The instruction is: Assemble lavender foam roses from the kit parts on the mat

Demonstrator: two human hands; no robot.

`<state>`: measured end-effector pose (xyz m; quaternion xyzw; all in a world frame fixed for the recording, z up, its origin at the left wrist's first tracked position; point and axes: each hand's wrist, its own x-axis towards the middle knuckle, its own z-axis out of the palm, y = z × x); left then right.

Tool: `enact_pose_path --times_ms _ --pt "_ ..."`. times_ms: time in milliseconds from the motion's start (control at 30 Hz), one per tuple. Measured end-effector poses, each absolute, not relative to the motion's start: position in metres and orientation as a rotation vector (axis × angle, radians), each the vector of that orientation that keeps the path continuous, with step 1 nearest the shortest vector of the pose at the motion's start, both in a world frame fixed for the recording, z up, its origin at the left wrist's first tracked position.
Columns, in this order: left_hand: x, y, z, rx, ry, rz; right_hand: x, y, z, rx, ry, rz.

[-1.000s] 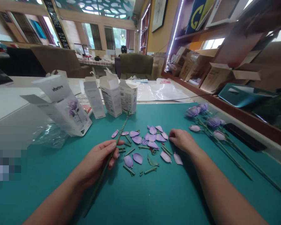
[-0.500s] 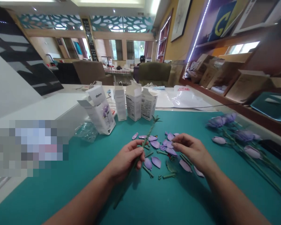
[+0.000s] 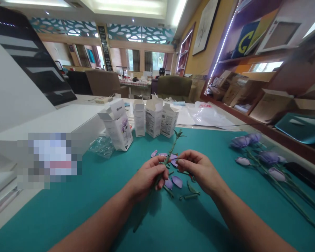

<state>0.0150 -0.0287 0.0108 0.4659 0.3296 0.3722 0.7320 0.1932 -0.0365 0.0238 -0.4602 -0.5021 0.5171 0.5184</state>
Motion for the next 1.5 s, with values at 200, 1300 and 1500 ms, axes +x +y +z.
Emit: enact_pose_path --times_ms 200,1300,1500 --pt "0.015 -0.031 0.016 0.981 0.728 0.844 0.188 -0.033 0.003 -0.997 -1.118 1.238" --pt "0.018 -0.025 0.010 0.930 0.747 0.837 0.211 -0.033 0.007 -1.183 -1.301 0.926" --pt "0.017 -0.024 0.008 0.944 0.727 0.833 0.223 -0.029 0.009 -1.198 -1.234 0.877"
